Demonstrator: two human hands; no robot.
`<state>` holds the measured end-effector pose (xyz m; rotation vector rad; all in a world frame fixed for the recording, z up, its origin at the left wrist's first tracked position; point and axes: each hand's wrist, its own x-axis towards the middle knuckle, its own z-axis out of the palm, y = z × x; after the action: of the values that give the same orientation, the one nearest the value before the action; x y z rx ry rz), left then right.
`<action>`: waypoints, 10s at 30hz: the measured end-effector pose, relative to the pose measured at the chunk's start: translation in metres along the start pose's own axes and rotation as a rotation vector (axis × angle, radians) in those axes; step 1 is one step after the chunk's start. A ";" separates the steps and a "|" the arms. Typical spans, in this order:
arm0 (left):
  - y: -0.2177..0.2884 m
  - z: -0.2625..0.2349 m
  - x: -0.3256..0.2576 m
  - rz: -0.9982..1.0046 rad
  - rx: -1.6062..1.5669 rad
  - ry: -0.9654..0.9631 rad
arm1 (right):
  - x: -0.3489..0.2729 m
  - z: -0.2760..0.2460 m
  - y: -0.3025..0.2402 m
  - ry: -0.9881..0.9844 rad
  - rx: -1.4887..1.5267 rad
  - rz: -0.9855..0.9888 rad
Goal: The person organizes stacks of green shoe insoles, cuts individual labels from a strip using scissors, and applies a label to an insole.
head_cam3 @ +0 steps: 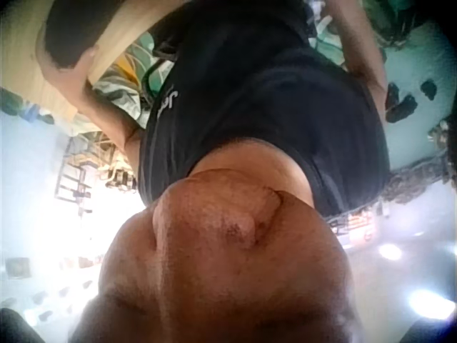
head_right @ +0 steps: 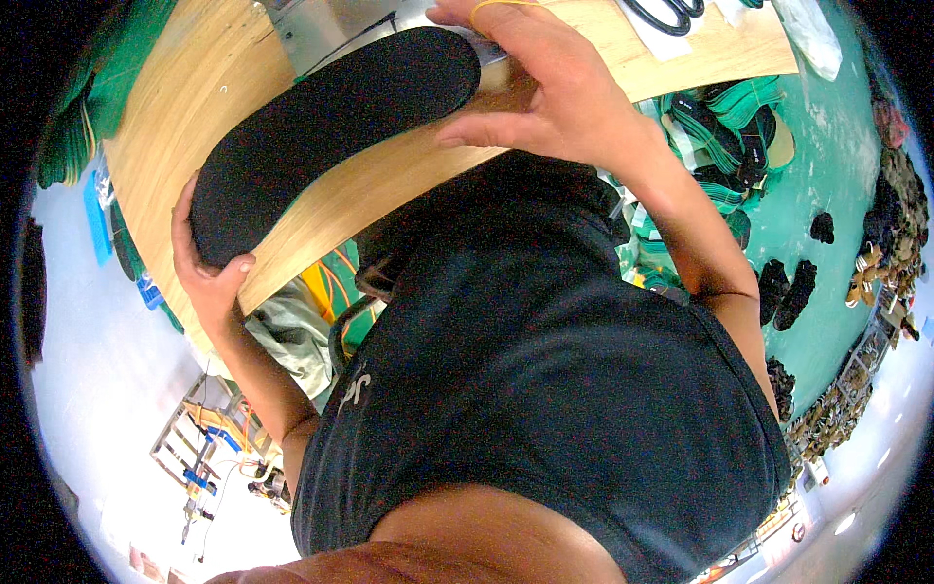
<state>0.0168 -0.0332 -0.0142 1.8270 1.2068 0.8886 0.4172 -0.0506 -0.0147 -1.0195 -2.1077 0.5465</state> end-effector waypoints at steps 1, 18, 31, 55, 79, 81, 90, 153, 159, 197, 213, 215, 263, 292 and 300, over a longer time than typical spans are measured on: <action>0.000 0.001 0.001 0.011 0.011 0.011 | -0.001 -0.001 0.001 0.024 0.016 -0.014; 0.001 -0.003 -0.012 -0.038 -0.164 0.080 | 0.002 0.017 -0.013 0.120 -0.040 0.231; 0.002 -0.001 -0.008 0.026 0.113 0.041 | 0.013 0.013 -0.015 -0.010 -0.089 0.229; -0.009 -0.011 0.059 0.017 0.205 0.087 | 0.086 0.022 0.040 0.131 -0.163 0.214; -0.016 -0.020 0.055 -0.004 0.042 0.017 | 0.069 0.021 0.036 0.204 -0.164 0.199; -0.019 -0.036 0.044 0.042 -0.014 0.013 | 0.054 0.003 0.041 0.236 -0.140 0.068; 0.027 -0.003 0.017 0.134 -0.223 0.354 | 0.063 -0.016 0.057 0.200 -0.747 0.112; 0.053 0.045 0.142 0.223 0.670 -0.242 | 0.054 0.039 -0.037 0.226 1.152 0.867; 0.044 0.045 0.144 0.332 0.700 -0.205 | 0.064 0.038 -0.032 0.245 1.082 0.897; 0.042 0.047 0.143 0.260 0.576 -0.224 | 0.077 0.048 -0.018 0.377 1.100 0.894; 0.040 0.050 0.141 0.302 0.536 -0.144 | 0.079 0.046 -0.026 0.368 1.090 1.007; 0.043 0.050 0.140 0.308 0.565 -0.161 | 0.083 0.045 -0.023 0.385 1.055 0.979; 0.042 0.048 0.142 0.374 0.531 -0.136 | 0.065 0.050 -0.021 0.401 1.043 0.827; 0.036 0.038 0.139 0.207 0.359 0.041 | 0.058 0.028 -0.006 0.678 1.120 0.776; 0.023 0.034 0.140 0.154 -0.222 0.096 | 0.066 0.041 -0.008 0.374 1.027 0.845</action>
<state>0.0990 0.0852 0.0099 1.7305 0.9903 1.1604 0.3541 -0.0047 -0.0085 -1.1714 -0.7507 1.4911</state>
